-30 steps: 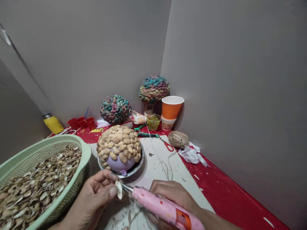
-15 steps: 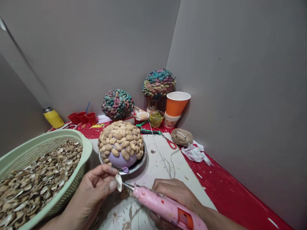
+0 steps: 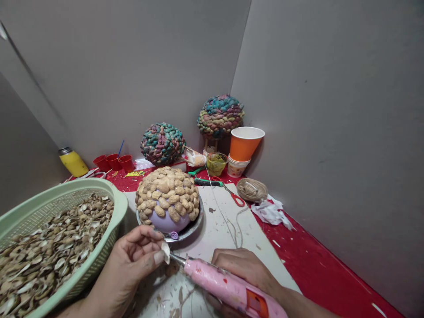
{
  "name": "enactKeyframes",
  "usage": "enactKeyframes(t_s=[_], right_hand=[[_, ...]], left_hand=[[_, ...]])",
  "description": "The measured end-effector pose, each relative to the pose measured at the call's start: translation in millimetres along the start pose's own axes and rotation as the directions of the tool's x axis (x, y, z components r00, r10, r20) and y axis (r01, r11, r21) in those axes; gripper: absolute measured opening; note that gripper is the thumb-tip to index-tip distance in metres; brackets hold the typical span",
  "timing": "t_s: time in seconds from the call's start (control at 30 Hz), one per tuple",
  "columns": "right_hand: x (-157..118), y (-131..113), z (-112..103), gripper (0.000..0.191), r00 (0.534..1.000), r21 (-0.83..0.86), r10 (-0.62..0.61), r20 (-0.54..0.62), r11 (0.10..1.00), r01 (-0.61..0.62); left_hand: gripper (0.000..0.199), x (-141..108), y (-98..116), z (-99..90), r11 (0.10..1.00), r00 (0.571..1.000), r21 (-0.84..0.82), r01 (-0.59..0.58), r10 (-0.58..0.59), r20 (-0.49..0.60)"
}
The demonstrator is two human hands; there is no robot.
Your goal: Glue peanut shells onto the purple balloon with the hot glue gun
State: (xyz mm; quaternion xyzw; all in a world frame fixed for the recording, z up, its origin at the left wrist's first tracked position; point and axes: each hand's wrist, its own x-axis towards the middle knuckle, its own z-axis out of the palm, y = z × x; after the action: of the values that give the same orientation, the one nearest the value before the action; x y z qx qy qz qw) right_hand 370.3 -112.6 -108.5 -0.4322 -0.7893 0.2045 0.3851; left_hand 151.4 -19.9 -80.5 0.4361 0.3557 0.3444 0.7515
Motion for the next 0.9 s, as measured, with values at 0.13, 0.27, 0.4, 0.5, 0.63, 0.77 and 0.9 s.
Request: enactKeyframes(t_s=[0.13,0.27,0.4,0.5,0.63,0.77,0.9], right_hand=[[-3.3,0.5,2.9,0.029,1.000,-0.030,-0.013,-0.009,0.999,0.013],[-3.7,2.7,5.8,0.030,0.999,-0.028,-0.031,-0.026,0.999,0.030],[-0.7,2.5,5.4,0.031,0.997,-0.036,-0.047,-0.054,0.998,0.045],[0.4,0.6,3.8,0.031,0.999,-0.047,-0.025,-0.041,0.999,0.023],[-1.0,-0.9,2.8,0.034,1.000,-0.070,0.000,-0.025,0.998,-0.002],[-1.8,-1.7,2.2,0.036,1.000,-0.087,0.007,-0.024,0.996,-0.009],[-0.9,-0.6,2.0,0.036,0.999,-0.083,-0.008,-0.041,0.997,0.005]], left_hand=[[0.031,0.8,-2.5,-2.2,0.999,0.998,0.030,-0.041,0.042,-0.036],[0.032,2.3,-3.4,-1.6,0.996,0.996,0.059,-0.066,0.070,-0.056],[0.032,3.1,-3.1,-0.3,0.995,0.995,0.064,-0.078,0.082,-0.062],[0.034,2.9,-2.7,-0.2,0.995,0.995,0.064,-0.076,0.080,-0.065],[0.033,0.9,-2.1,-0.1,0.995,0.994,0.071,-0.074,0.079,-0.070],[0.033,-0.8,-1.8,0.6,0.994,0.994,0.080,-0.077,0.083,-0.069],[0.033,-1.2,-1.5,1.3,0.993,0.994,0.089,-0.075,0.082,-0.077]])
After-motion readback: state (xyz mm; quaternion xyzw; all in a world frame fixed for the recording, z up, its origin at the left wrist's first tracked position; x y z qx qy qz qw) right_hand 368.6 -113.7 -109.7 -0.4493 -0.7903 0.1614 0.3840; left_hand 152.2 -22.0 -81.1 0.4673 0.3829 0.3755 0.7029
